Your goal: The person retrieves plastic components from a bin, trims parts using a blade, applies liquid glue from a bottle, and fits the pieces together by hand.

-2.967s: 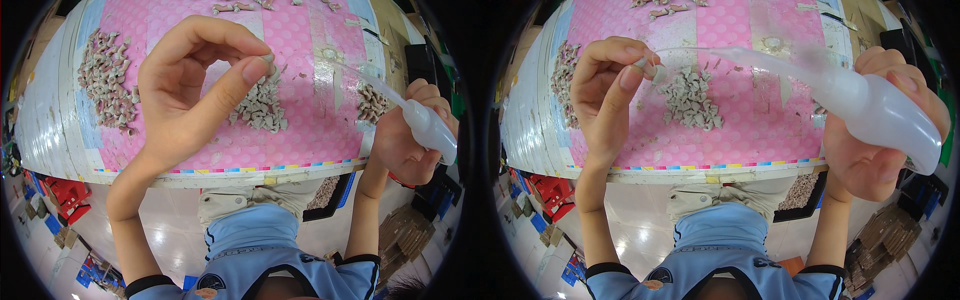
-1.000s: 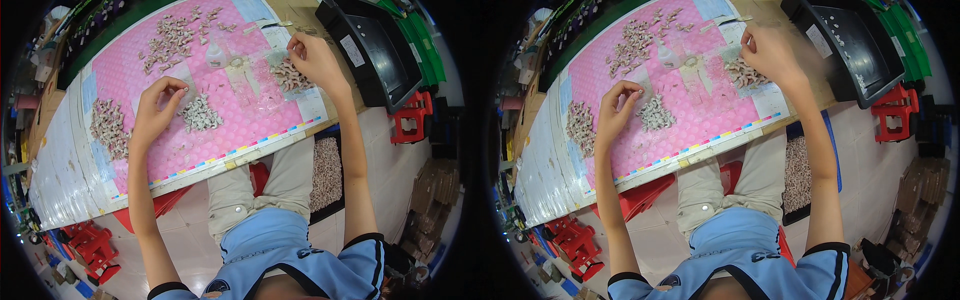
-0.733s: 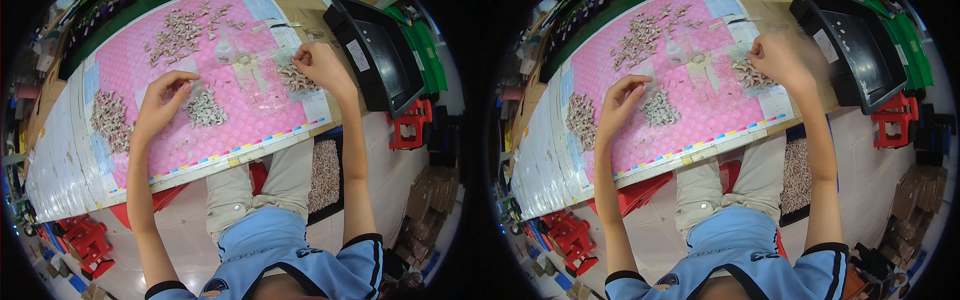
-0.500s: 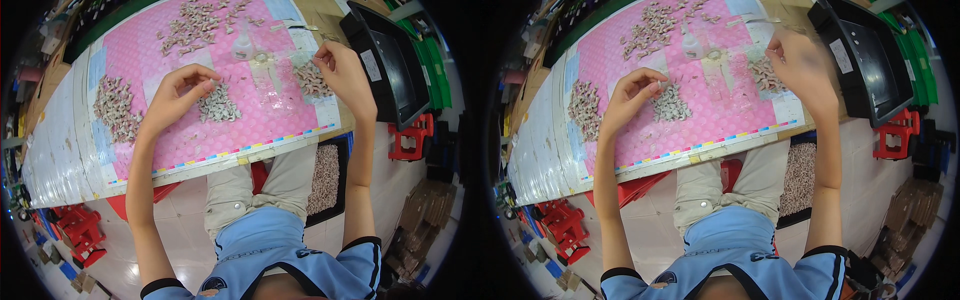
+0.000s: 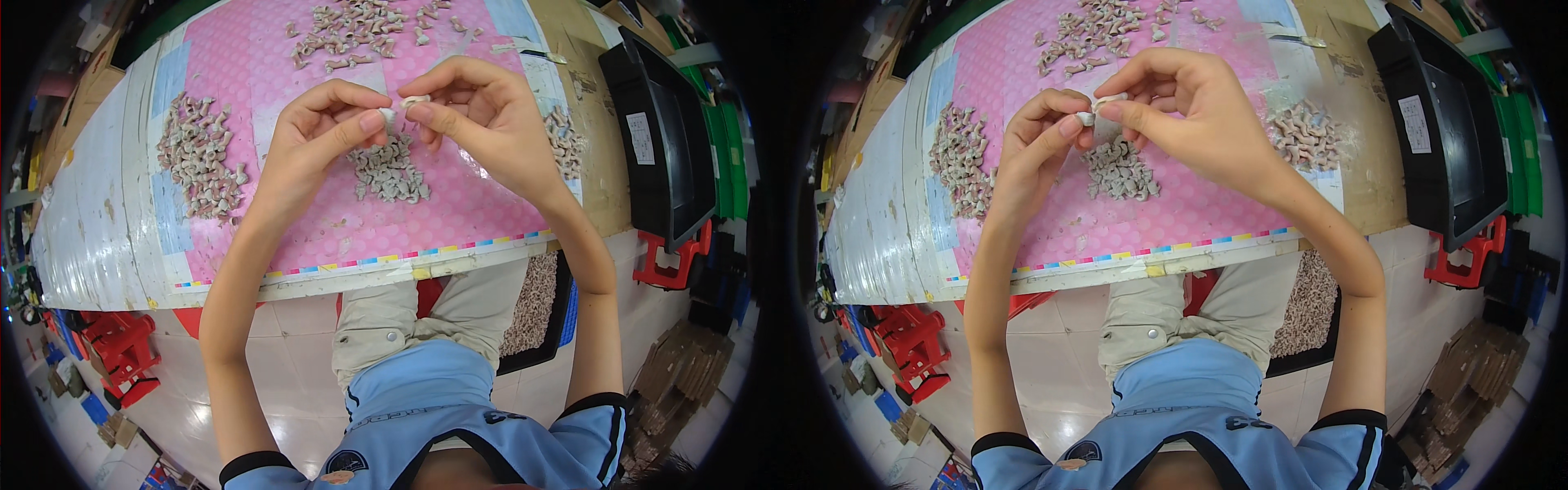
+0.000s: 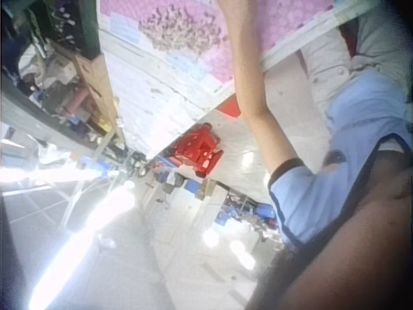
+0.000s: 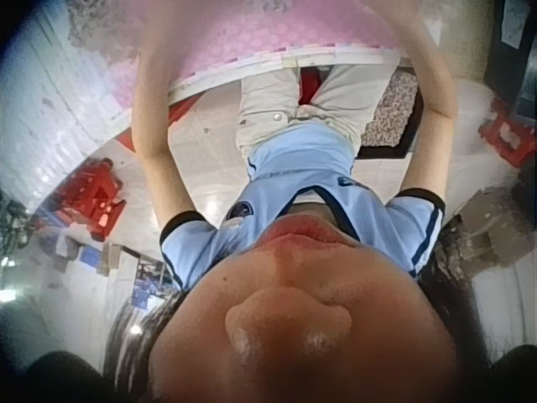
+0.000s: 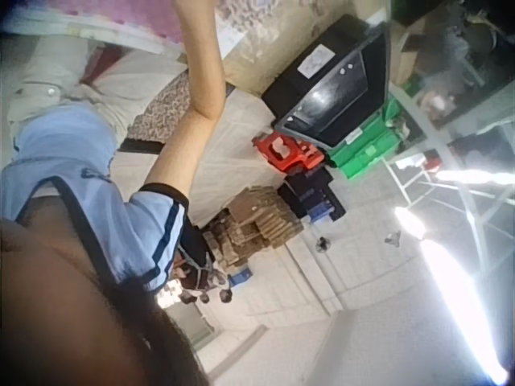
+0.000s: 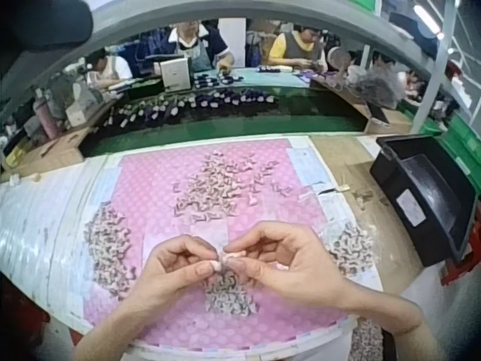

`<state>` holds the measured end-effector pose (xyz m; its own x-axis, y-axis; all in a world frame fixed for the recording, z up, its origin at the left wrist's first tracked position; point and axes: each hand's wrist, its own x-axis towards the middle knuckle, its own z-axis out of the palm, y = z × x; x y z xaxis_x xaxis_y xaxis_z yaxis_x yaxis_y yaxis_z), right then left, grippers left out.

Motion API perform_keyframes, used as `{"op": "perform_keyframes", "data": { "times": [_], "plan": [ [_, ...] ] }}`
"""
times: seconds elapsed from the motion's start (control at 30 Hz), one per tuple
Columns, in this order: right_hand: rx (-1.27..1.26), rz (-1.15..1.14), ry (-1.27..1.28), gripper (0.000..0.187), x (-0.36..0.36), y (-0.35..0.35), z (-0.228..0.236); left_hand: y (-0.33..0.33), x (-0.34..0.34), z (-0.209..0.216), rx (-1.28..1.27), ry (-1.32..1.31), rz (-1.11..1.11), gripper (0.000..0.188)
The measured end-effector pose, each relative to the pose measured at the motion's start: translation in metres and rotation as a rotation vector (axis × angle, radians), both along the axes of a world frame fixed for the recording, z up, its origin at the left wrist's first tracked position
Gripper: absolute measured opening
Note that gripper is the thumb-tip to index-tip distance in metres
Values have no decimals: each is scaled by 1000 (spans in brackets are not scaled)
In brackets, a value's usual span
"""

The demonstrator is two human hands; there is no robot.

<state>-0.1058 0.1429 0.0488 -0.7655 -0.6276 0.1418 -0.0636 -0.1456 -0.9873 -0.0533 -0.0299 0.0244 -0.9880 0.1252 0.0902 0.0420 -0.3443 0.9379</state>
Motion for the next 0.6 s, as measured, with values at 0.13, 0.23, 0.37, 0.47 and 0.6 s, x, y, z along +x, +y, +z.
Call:
{"op": "perform_keyframes", "data": {
  "times": [0.13, 0.23, 0.37, 0.47, 0.6],
  "plan": [
    [-25, -25, -107, 12, 5, 1, -5, 6, 5, 7, 43, -31, 0, 16],
    [-47, 26, -155, 10, 10, 4, -9, 7, 7, 9, 50, -59, 35, 17],
    [-46, 50, -233, 9, 15, 2, -18, 7, 7, 0, 85, -58, 21, 16],
    [-59, 85, -279, 10, 16, 2, -19, 10, 7, 1, 98, -76, 19, 18],
    [-45, 107, -307, 13, 14, 2, -20, 10, 6, 1, 25, -65, 42, 21]
  ]
}}
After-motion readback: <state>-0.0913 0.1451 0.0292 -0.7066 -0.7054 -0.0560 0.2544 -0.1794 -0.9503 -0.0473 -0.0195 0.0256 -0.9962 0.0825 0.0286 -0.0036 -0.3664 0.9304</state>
